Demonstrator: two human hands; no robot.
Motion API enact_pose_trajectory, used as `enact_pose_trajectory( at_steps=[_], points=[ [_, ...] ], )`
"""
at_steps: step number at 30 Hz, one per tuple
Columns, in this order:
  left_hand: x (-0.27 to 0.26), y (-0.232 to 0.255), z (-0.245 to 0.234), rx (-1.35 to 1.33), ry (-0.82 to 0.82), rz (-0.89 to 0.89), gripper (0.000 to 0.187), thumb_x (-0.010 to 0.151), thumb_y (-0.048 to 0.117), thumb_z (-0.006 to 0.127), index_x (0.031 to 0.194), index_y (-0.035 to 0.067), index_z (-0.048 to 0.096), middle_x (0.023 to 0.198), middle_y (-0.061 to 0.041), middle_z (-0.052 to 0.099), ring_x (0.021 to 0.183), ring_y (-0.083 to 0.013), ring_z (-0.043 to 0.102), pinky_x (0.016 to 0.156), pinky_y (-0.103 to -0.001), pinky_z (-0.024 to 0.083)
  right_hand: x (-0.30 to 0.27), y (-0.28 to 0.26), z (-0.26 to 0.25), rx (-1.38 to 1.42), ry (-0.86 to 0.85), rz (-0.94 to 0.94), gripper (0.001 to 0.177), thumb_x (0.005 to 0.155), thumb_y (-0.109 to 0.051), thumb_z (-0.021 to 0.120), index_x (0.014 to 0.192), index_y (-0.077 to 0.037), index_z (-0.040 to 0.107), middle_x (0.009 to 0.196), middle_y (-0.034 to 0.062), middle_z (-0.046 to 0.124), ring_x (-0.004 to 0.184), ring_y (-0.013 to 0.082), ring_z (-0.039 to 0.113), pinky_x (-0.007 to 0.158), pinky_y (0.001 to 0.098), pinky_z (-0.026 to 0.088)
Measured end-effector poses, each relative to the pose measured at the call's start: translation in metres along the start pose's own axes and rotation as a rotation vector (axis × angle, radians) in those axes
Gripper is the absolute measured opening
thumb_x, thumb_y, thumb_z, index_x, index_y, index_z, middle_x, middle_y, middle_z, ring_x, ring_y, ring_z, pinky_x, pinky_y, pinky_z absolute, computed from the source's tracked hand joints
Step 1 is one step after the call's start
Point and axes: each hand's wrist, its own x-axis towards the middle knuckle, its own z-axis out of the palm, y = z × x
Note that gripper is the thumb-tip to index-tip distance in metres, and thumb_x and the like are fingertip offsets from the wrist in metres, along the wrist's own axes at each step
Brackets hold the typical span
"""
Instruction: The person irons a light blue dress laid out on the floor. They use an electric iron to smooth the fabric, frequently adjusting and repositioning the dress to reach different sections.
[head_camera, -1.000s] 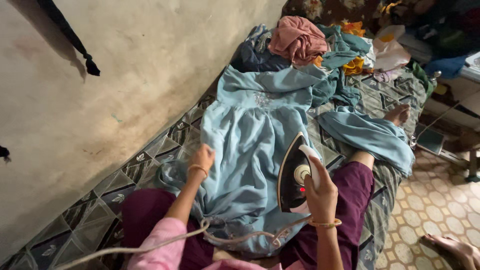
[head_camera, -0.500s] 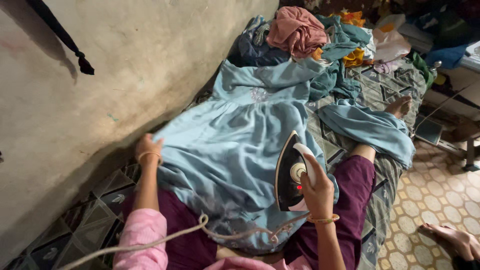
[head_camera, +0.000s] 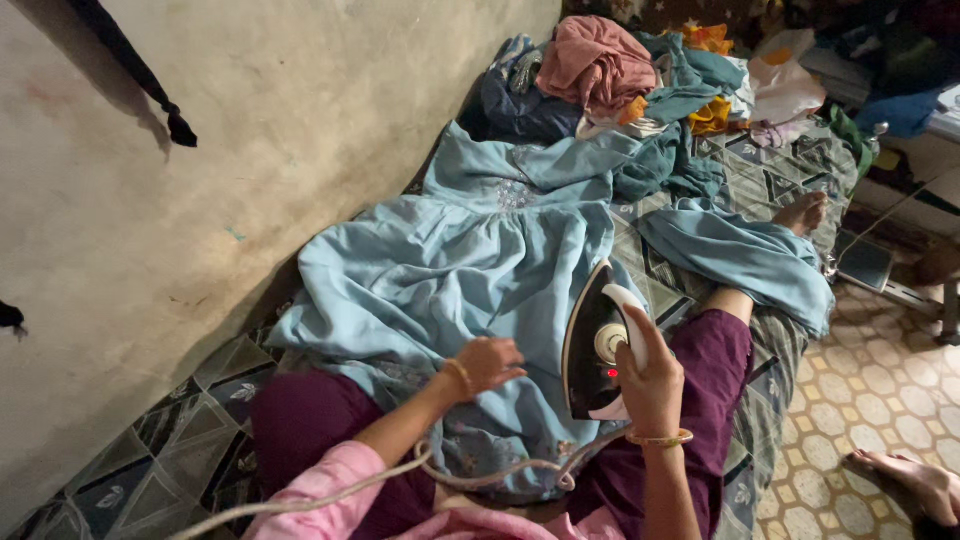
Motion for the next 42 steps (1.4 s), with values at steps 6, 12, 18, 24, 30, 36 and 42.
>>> enact_pose_trajectory(
  at_steps=[6,12,18,24,30,36,42],
  points=[
    [0.052,0.014,0.033,-0.746,0.091,-0.448,0.050,0.103,0.051,0.057,0.108,0.003,0.074,0.098,-0.012,0.072,0.085,-0.0253,0.069,0.077,-0.038,0.057,0.011,0.008,-0.012,-0.085,0.081,-0.226,0.051,0.094,-0.010,0.063,0.144,-0.018,0.060,0.106,0.0194,0.074,0.081,0.0228,0.072,0.067,0.0354,0.056],
    [0.059,0.051,0.048,-1.406,0.060,-0.425,0.047,0.104,0.045,0.051,0.124,0.007,0.068,0.110,-0.003,0.072,0.093,-0.0090,0.070,0.085,-0.025,0.058,0.017,0.012,0.043,-0.365,-0.089,0.227,0.068,0.098,-0.037,0.059,0.157,-0.017,0.032,0.089,0.0257,0.073,0.073,0.0392,0.072,0.066,0.0499,0.055],
    [0.018,0.093,-0.036,-1.711,0.377,-0.778,0.026,0.099,0.037,0.060,0.110,0.014,0.067,0.088,0.005,0.066,0.071,-0.0074,0.062,0.056,-0.026,0.046,-0.010,0.021,0.094,-0.251,-0.067,-0.529,0.035,0.097,-0.018,0.057,0.132,-0.011,0.052,0.114,0.0124,0.074,0.097,0.0356,0.073,0.082,0.0479,0.055],
    [-0.008,0.050,-0.086,-1.501,0.794,-0.773,0.023,0.092,0.027,0.070,0.097,0.007,0.060,0.073,-0.001,0.060,0.064,-0.0132,0.059,0.058,-0.030,0.048,0.042,0.093,0.094,-0.158,-0.112,-0.093,0.038,0.094,-0.035,0.064,0.126,-0.015,0.069,0.122,0.0101,0.076,0.114,0.0285,0.074,0.095,0.0395,0.060],
    [-0.044,0.022,-0.122,-1.368,0.956,-0.776,0.017,0.092,0.019,0.069,0.095,0.008,0.057,0.072,-0.001,0.055,0.062,-0.0137,0.054,0.059,-0.030,0.046,0.036,0.211,0.104,-1.086,-0.200,0.187,0.081,0.068,-0.066,0.081,0.129,-0.017,0.061,0.138,0.0251,0.058,0.122,0.0470,0.056,0.087,0.0579,0.052],
    [-0.068,0.020,-0.147,-1.379,0.994,-0.785,0.020,0.094,0.022,0.067,0.095,0.003,0.060,0.069,-0.001,0.054,0.064,-0.0151,0.054,0.061,-0.029,0.045,0.041,0.291,0.091,-0.663,-0.037,0.202,0.031,0.094,-0.038,0.067,0.096,-0.008,0.069,0.086,0.0242,0.072,0.080,0.0467,0.069,0.069,0.0564,0.055],
    [-0.079,0.021,-0.163,-1.392,0.936,-0.768,0.023,0.094,0.023,0.067,0.099,0.001,0.061,0.069,-0.001,0.054,0.063,-0.0151,0.054,0.060,-0.030,0.044,0.071,0.271,-0.114,-0.523,0.317,-0.018,0.034,0.097,-0.038,0.068,0.109,-0.006,0.071,0.100,0.0192,0.073,0.091,0.0375,0.072,0.083,0.0470,0.056]
  ],
)
